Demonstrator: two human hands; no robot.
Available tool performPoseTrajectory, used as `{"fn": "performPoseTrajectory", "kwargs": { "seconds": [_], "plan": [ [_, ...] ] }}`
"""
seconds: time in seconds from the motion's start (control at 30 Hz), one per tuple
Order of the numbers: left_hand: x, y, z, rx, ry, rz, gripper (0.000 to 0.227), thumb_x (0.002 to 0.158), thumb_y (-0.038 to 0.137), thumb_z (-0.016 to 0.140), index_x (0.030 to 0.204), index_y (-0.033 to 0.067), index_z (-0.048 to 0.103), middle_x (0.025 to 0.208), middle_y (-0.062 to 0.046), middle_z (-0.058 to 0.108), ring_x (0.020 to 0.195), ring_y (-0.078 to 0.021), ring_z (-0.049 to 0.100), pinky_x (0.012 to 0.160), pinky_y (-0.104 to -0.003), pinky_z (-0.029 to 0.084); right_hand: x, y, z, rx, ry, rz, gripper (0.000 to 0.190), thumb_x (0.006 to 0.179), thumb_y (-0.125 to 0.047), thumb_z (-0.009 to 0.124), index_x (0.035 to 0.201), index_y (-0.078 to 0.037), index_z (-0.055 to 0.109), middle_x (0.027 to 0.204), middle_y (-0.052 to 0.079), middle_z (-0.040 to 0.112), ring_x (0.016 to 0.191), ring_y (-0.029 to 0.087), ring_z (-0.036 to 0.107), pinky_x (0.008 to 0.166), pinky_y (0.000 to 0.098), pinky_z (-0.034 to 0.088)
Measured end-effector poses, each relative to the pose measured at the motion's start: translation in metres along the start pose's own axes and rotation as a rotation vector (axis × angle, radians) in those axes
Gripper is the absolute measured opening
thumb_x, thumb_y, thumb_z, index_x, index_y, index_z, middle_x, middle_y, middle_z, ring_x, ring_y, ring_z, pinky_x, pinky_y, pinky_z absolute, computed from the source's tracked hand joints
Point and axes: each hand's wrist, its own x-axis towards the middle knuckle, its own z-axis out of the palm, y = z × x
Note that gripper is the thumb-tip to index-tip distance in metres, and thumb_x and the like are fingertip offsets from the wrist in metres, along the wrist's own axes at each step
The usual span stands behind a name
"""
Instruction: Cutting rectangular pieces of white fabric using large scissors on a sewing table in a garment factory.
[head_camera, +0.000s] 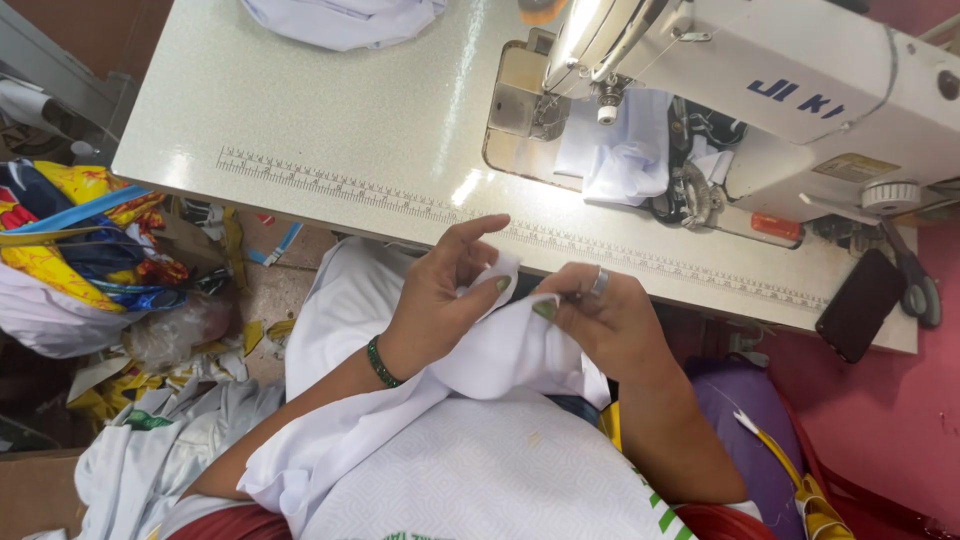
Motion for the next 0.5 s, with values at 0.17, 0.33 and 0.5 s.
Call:
{"fn": "performPoseTrajectory", "kwargs": {
  "seconds": [0.17, 0.33, 0.5],
  "plan": [
    [-0.002, -0.001, 0.000, 0.024, 0.038, 0.003, 0.046, 0.084, 0.007, 0.062, 0.129, 0.0136, 0.052, 0.090, -0.014, 0.064, 0.090, -0.0309, 0.067, 0.084, -0.047, 0.054, 0.000, 0.017, 0.014, 0.020, 0.168, 0.176, 0.010, 0.080, 0.006, 0.061, 0.090, 0.006, 0.065, 0.060, 0.010, 0.062, 0.054, 0.012, 0.053, 0.054, 0.0241, 0.046],
    [-0.004, 0.017, 0.002, 0.189, 0.010, 0.094, 0.047, 0.082, 0.003, 0.063, 0.126, 0.0143, 0.055, 0.092, -0.015, 0.069, 0.092, -0.0344, 0.069, 0.082, -0.046, 0.056, 0.002, 0.023, 0.017, -0.002, 0.219, 0.274, 0.026, 0.081, 0.003, 0.064, 0.105, 0.007, 0.059, 0.063, 0.014, 0.064, 0.055, 0.015, 0.056, 0.057, 0.0266, 0.048],
    [-0.003, 0.025, -0.005, 0.483, -0.060, 0.141, 0.029, 0.081, 0.004, 0.063, 0.109, 0.0101, 0.060, 0.092, -0.012, 0.069, 0.080, -0.0317, 0.070, 0.068, -0.041, 0.059, 0.005, 0.028, -0.006, 0.066, 0.194, 0.292, 0.014, 0.082, 0.003, 0.062, 0.095, 0.006, 0.067, 0.062, 0.014, 0.066, 0.054, 0.017, 0.059, 0.058, 0.0283, 0.049]
  ]
}}
